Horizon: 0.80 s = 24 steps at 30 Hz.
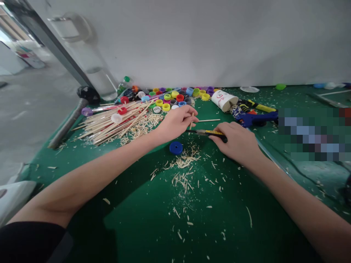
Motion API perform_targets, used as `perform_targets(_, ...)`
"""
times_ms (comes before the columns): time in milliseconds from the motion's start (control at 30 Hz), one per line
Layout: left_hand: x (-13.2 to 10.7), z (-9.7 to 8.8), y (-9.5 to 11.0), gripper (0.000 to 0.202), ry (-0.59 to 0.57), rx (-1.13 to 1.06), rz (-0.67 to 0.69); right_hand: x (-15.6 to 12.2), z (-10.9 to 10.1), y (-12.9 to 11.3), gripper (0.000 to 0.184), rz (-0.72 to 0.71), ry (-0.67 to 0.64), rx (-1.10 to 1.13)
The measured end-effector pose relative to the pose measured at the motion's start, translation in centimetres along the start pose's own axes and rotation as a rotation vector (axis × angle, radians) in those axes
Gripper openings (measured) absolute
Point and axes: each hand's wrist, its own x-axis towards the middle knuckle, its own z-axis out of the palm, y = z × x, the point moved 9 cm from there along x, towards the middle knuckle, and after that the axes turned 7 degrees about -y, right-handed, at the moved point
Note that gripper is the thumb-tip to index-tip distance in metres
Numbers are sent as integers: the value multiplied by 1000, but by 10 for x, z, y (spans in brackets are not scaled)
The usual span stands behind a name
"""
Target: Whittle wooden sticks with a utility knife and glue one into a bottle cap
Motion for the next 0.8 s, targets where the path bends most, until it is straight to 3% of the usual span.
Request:
perform_targets(333, -2, 12, 7, 20, -147, 62, 71, 2, 6, -4, 19, -18, -53, -20)
perform_targets(567, -1, 0, 4, 10, -44, 38, 54, 1, 1, 11, 21, 75, -45, 125)
perform_targets(800, -6, -5, 7, 20, 4, 42, -19, -8, -7, 8, 19, 56, 9, 97)
